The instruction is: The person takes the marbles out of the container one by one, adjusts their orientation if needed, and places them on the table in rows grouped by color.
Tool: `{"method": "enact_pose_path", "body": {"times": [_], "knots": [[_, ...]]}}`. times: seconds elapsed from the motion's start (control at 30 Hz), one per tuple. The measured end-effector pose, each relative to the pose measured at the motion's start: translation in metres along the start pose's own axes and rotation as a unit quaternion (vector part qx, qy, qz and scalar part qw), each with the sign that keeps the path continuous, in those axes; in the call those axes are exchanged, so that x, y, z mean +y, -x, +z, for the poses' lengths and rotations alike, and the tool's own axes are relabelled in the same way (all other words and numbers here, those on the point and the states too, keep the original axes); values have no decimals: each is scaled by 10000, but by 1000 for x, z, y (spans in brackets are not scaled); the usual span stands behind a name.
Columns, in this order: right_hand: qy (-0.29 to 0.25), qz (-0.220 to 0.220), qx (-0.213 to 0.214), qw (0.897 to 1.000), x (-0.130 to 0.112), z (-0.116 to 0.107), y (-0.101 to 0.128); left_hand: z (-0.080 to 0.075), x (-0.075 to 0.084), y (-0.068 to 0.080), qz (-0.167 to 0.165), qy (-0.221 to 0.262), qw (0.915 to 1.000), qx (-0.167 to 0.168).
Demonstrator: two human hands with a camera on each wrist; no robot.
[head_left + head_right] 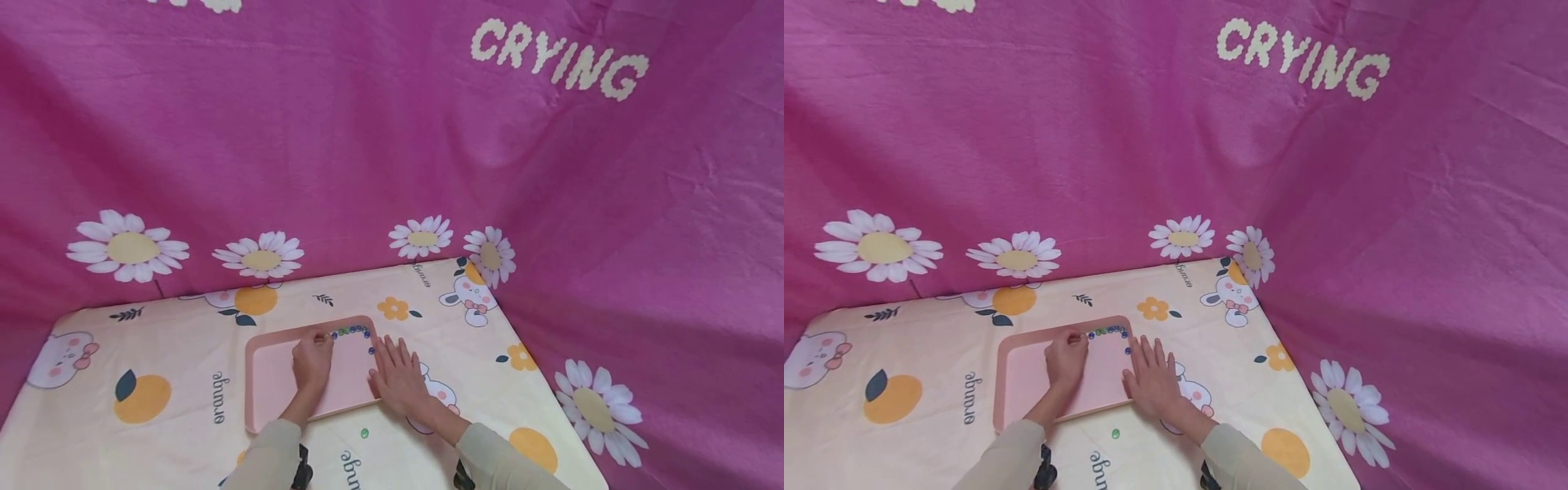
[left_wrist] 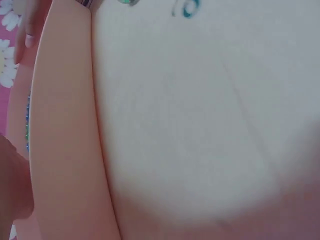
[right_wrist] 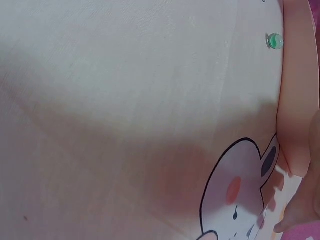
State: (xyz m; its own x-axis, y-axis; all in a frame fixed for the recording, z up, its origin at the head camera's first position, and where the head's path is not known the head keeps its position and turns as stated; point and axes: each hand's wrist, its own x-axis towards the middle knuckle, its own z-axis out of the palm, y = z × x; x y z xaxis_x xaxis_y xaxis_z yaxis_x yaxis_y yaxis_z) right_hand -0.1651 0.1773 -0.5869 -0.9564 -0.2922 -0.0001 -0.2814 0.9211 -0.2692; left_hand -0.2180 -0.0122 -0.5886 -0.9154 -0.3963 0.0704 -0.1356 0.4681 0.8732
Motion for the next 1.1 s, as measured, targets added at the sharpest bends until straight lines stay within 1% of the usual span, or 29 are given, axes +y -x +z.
{"method": "enact_pose_path", "body": {"times": [0.07,0.17,0.2,0.27,0.43,0.57,0.73,0.83,0.97,1.1], "knots": [[-28,6,13,10000,1,-2,1,-3,1,2,273,206,9994,-30],[5,12,41,10000,2,-3,2,-8,5,6,696,636,9954,-188],[37,6,53,10000,3,-3,2,-9,6,7,796,778,9935,-239],[89,-8,61,9999,4,-4,3,-13,10,10,887,1108,9893,-352],[143,-11,62,9999,4,-3,1,-26,21,23,788,1504,9842,-510],[160,-5,94,9998,2,-3,0,-33,29,34,861,1701,9797,-612],[117,72,57,9999,1,-1,1,-40,36,50,842,1727,9784,-769],[132,79,70,9999,0,1,1,-45,37,60,828,1634,9773,-1064],[193,26,116,9997,0,2,-1,-51,35,74,812,1551,9733,-1487],[201,-4,98,9998,0,3,-2,-55,29,86,744,1571,9695,-1730]]}}
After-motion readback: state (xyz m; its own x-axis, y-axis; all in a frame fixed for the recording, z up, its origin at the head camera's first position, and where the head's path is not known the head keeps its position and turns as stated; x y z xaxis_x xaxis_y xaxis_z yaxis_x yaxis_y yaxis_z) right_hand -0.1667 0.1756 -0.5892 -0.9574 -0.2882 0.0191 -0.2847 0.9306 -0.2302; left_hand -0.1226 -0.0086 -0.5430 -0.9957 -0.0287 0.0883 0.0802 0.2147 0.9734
